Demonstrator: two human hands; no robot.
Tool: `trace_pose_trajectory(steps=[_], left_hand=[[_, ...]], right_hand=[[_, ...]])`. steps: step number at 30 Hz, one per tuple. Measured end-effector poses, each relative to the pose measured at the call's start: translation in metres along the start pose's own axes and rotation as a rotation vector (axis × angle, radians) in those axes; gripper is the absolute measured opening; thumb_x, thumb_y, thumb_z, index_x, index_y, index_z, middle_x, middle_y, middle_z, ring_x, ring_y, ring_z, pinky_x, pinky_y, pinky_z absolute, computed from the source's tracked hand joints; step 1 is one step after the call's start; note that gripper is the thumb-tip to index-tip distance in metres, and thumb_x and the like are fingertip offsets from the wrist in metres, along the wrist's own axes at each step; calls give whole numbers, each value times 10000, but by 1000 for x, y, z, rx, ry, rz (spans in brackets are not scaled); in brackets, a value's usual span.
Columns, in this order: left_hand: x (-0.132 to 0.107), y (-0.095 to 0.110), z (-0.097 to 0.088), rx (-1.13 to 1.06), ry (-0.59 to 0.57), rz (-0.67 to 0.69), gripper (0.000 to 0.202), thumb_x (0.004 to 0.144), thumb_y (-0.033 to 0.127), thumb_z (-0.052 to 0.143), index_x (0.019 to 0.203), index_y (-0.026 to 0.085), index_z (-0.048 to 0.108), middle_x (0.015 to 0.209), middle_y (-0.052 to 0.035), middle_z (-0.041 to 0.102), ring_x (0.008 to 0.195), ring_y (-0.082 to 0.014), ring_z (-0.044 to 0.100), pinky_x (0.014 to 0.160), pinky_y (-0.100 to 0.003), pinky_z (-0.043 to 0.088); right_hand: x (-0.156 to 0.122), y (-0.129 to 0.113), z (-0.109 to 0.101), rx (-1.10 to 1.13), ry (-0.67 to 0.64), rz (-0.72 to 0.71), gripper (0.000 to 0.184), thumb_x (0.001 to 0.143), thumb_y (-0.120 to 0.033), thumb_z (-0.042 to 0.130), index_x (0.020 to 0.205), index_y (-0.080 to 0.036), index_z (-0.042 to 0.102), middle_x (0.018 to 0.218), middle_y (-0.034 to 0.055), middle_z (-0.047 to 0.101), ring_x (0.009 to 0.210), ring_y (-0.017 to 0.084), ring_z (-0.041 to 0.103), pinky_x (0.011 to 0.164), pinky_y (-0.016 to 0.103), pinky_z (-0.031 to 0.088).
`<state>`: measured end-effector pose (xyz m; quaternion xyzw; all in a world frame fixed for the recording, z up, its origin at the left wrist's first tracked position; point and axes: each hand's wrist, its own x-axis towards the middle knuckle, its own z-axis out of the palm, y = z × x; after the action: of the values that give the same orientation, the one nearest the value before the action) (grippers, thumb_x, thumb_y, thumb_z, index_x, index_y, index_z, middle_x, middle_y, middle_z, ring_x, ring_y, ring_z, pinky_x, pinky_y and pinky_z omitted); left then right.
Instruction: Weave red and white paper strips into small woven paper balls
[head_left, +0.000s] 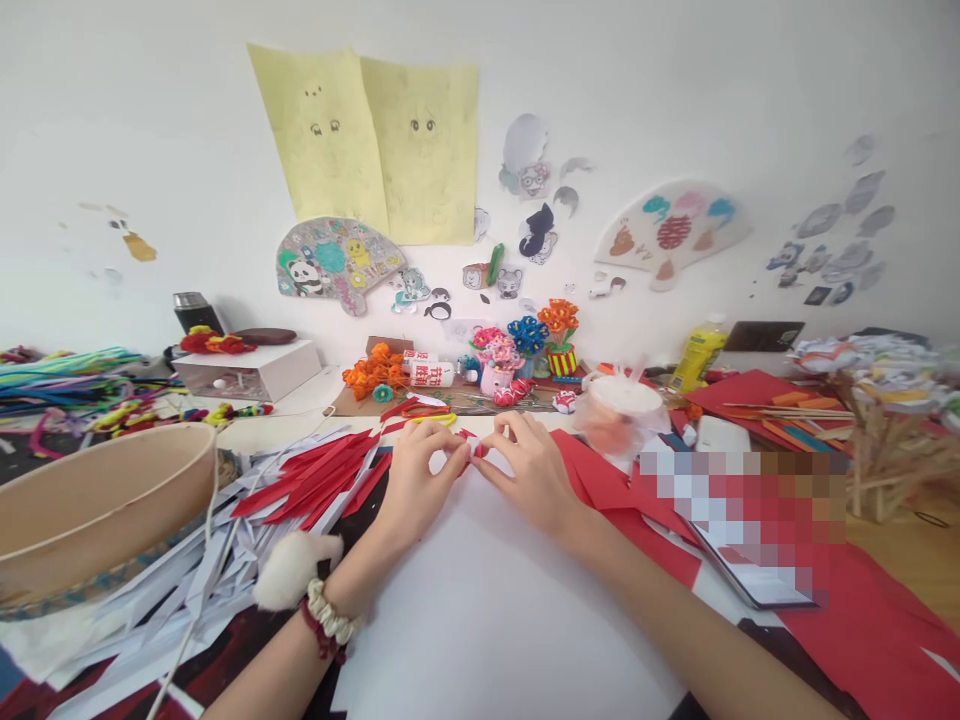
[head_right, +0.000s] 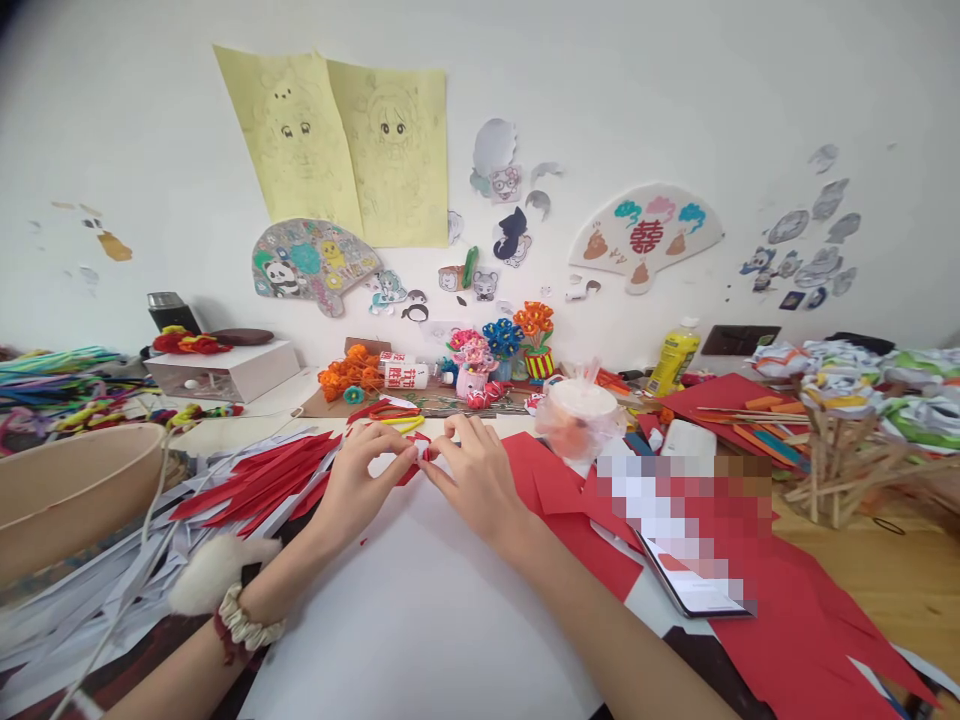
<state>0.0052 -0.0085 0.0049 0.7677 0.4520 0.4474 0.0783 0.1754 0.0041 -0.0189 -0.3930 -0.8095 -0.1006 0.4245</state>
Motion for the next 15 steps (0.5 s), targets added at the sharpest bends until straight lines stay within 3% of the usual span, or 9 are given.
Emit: trace_pose_trajectory(steps=[7, 15], left_hand=[[0, -1, -1, 80, -17, -71, 262, 874, 377, 558, 690, 203, 625, 821, -26, 652, 898, -222, 537, 844, -392, 378], [-2, -5, 2, -20, -51, -177, 210, 875, 303, 510, 724, 189, 602, 921, -45, 658, 901, -208, 594, 811, -348, 447]], right_hand=[[0, 3, 2, 120, -81, -65, 216, 952, -281, 497, 804, -193, 626, 929, 71, 591, 843, 198, 525, 732, 323, 424], [-3, 3, 5, 192, -108, -28, 188, 935, -221, 485, 780, -188, 585, 954, 65, 583, 829, 169, 562, 670, 272, 442]])
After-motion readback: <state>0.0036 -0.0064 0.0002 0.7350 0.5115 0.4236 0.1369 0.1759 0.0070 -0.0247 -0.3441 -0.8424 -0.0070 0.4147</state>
